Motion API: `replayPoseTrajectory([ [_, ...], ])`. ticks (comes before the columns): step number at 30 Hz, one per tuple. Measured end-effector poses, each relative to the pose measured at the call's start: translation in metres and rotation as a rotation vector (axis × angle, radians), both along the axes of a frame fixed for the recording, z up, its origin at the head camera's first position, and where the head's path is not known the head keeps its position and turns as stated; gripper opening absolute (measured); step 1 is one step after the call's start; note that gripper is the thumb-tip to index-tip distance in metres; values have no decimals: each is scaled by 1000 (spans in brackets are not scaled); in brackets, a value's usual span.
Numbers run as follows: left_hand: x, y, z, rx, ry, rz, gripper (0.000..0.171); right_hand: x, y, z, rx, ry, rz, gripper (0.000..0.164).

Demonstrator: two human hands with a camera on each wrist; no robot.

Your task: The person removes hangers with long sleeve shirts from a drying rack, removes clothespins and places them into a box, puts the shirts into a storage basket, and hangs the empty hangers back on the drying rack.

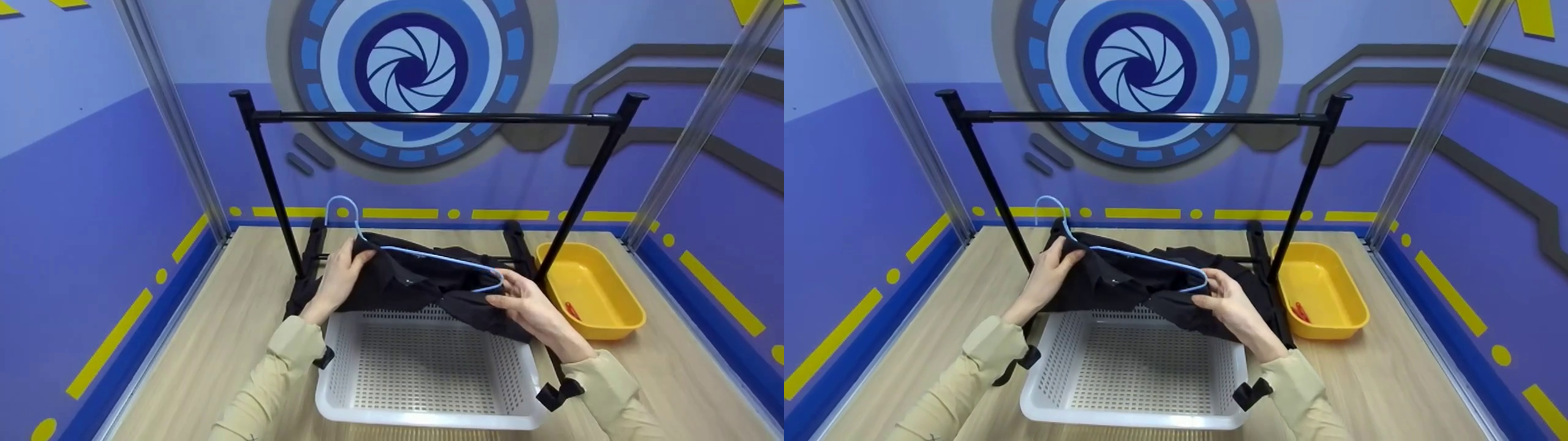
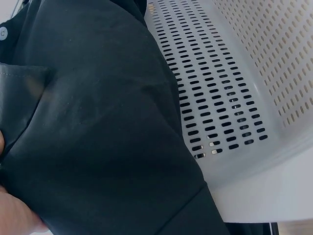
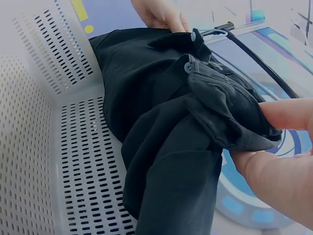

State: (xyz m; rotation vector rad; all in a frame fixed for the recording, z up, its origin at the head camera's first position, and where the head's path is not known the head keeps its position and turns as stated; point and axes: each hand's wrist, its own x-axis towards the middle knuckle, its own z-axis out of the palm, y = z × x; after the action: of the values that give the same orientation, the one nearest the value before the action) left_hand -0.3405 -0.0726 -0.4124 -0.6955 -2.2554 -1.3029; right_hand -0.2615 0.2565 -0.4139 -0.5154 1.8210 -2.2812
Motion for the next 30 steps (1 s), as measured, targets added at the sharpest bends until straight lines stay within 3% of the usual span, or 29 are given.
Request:
replayPoseTrajectory([
  [7,1,-1,1,0,-7,12,24,-4,-6,-5,57,-11,-22,47],
  [16,3,0,2,-17,-13,-11,26,-9,-8,-15,144,-94,-60,49],
  [30,4,1,1,-34,-23,-3,28,-9,3,-9,273,-107,-65,55],
])
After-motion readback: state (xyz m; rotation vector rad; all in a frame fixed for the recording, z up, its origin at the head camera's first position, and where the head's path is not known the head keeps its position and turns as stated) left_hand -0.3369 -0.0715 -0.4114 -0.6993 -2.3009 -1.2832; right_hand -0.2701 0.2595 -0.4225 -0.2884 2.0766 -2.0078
